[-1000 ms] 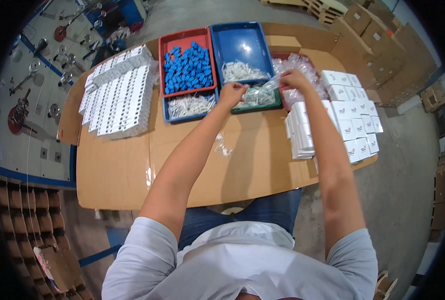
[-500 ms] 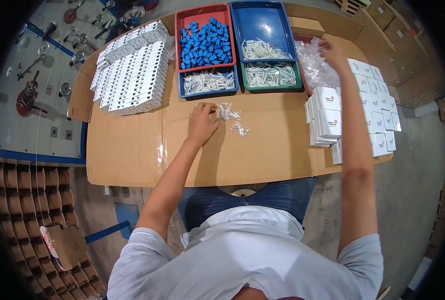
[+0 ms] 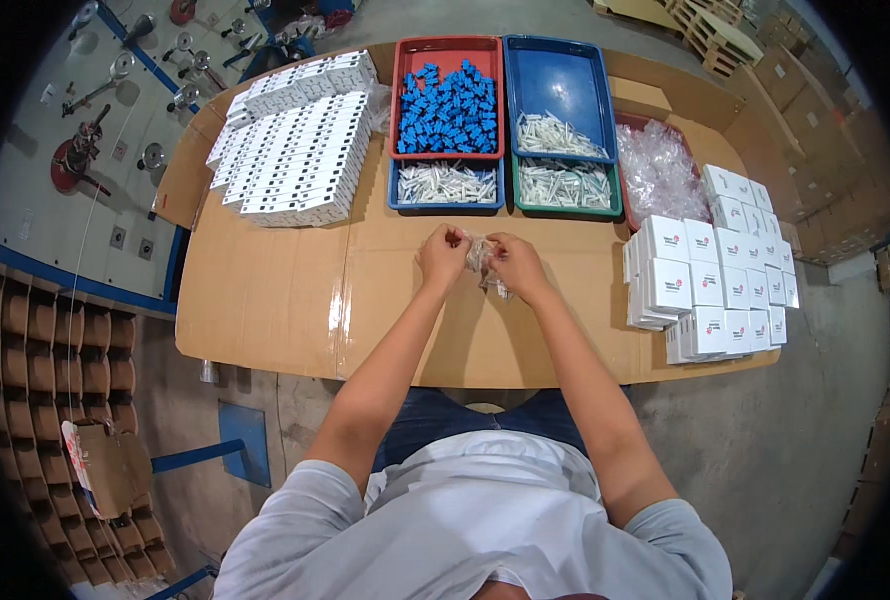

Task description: Sort small plastic bags into cardboard boxes at a warehouse workstation.

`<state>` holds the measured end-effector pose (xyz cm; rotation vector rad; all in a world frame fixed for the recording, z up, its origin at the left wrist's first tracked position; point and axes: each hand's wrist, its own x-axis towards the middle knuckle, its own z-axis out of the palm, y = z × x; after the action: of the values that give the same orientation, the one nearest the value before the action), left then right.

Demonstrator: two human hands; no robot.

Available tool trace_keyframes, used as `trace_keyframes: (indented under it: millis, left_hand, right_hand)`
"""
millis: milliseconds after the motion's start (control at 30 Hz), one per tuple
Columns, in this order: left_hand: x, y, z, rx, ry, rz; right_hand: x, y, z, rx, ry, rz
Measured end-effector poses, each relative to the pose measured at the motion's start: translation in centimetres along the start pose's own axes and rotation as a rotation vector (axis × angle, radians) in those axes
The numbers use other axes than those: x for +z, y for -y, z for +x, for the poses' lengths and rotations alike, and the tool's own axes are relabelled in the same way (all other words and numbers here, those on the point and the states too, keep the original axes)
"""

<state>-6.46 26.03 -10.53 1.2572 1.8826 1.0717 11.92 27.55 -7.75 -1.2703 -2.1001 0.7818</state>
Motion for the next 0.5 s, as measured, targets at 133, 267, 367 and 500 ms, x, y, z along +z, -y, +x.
trace_keyframes:
  millis: [133,267,367,500]
  left_hand:
    - [-0.5,-0.1,-2.8,0.005,-0.053,-0.602]
    - [-3.0,-0.9,-6.4,-0.303,-0.020,-1.025]
    - [-5.1,-2.2,-10.4,-0.382,0.043,-1.113]
    - [-5.9,-1.8,-14.1,-0.402,0.047,-0.955]
  right_hand:
    - [-2.6,-2.3,-2.0,0.248,-0.014,0.604]
    - [-6.1,-1.3,-5.3,0.534,-0.161,1.146]
    - [-8.0,-0.3,-8.1,0.514,-0.186,1.210]
    - [-9.2,0.4,-12.0,0.546,-0.202,1.159]
